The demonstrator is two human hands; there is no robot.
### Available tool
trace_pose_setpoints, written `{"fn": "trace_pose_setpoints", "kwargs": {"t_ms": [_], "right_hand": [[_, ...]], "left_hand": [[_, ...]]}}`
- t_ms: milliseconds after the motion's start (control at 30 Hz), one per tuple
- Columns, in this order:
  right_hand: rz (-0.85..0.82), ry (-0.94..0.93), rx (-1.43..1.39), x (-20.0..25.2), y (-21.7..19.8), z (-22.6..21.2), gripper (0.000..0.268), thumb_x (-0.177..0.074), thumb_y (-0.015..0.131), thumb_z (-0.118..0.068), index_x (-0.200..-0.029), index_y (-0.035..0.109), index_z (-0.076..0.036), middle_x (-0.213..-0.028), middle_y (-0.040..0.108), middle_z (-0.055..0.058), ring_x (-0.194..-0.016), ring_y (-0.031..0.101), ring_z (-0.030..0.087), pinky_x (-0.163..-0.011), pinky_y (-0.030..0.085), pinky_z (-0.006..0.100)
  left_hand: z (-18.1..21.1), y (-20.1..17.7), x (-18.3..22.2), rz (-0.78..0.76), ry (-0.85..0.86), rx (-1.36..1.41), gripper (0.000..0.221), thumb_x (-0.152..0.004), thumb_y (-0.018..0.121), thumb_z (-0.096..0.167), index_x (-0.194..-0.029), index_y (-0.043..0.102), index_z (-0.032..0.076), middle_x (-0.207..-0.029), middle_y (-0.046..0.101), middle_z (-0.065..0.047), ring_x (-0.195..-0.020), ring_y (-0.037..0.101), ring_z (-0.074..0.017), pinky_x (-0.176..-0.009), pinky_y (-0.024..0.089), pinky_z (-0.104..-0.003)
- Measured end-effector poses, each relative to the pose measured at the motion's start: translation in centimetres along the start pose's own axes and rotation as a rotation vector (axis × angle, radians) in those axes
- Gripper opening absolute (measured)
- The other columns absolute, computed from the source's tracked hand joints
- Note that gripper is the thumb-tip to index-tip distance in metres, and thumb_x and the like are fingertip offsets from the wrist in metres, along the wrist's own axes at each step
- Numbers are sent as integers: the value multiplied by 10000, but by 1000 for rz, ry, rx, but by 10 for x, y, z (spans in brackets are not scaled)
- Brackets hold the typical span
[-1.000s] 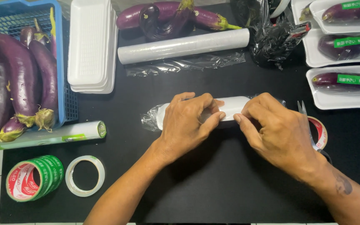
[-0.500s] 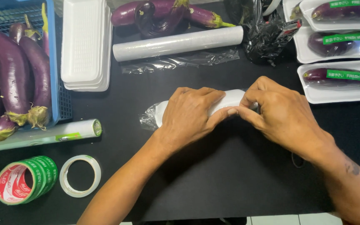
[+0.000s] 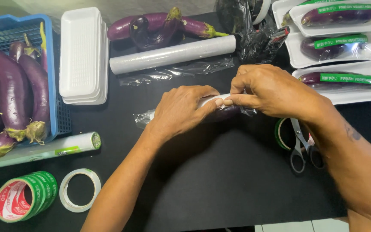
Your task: The person wraps individual eggplants in plastic film, places each one on a white tray, and seals the package with a green labeled tape.
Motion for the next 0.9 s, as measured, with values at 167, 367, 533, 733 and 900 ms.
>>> {"fn": "trace_pose_setpoints", "kwargs": {"t_ms": [167, 367, 533, 733, 900], "right_hand": [[112, -68, -66, 1, 5, 4, 219, -915, 763, -384, -817, 732, -191, -822, 646, -12, -701, 618, 183, -676, 446, 364], [381, 4, -87, 52, 2, 2, 195, -998, 685, -311, -910, 733, -143, -813, 670, -14, -664, 590, 178, -675, 440, 352], [445, 15, 56, 76, 34, 7, 250, -893, 773, -383, -1063, 727, -206, -1028, 688, -53, -427, 557, 162, -697, 457, 332], [449, -110, 34, 67, 52, 9, 112, -956, 723, -260, -951, 676, -160, -918, 657, -13, -838, 628, 211, -706, 499, 361], [405, -179, -97, 66, 51, 12, 98, -956, 694, -203, -984, 701, -109, -938, 727, 7, -838, 681, 196, -765, 517, 337]], "left_hand": [[2, 2, -6, 29, -19, -29, 504, -900, 410, 595, -1099, 740, 270, -969, 784, 12, -859, 694, -315, -726, 483, -458], [0, 5, -8, 32, -37, -50, 459, -925, 447, 566, -1119, 731, 262, -942, 781, -1, -842, 695, -319, -718, 475, -460], [0, 6, -9, 32, -5, -59, 449, -945, 436, 547, -1103, 729, 246, -947, 776, 10, -816, 694, -299, -693, 477, -451], [1, 9, -7, 48, -20, -58, 449, -942, 438, 550, -1094, 730, 244, -947, 778, 21, -812, 691, -300, -707, 469, -448], [-2, 15, -7, 93, 32, -91, 474, -942, 416, 550, -1102, 730, 232, -956, 773, 26, -809, 693, -288, -659, 471, -445]]}}
Point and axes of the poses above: each hand's wrist, its own x-axis away from the middle knuckle, its own y-axis out of the palm, z = x × y, the point moved 2 cm from there along -x, towards the middle knuckle
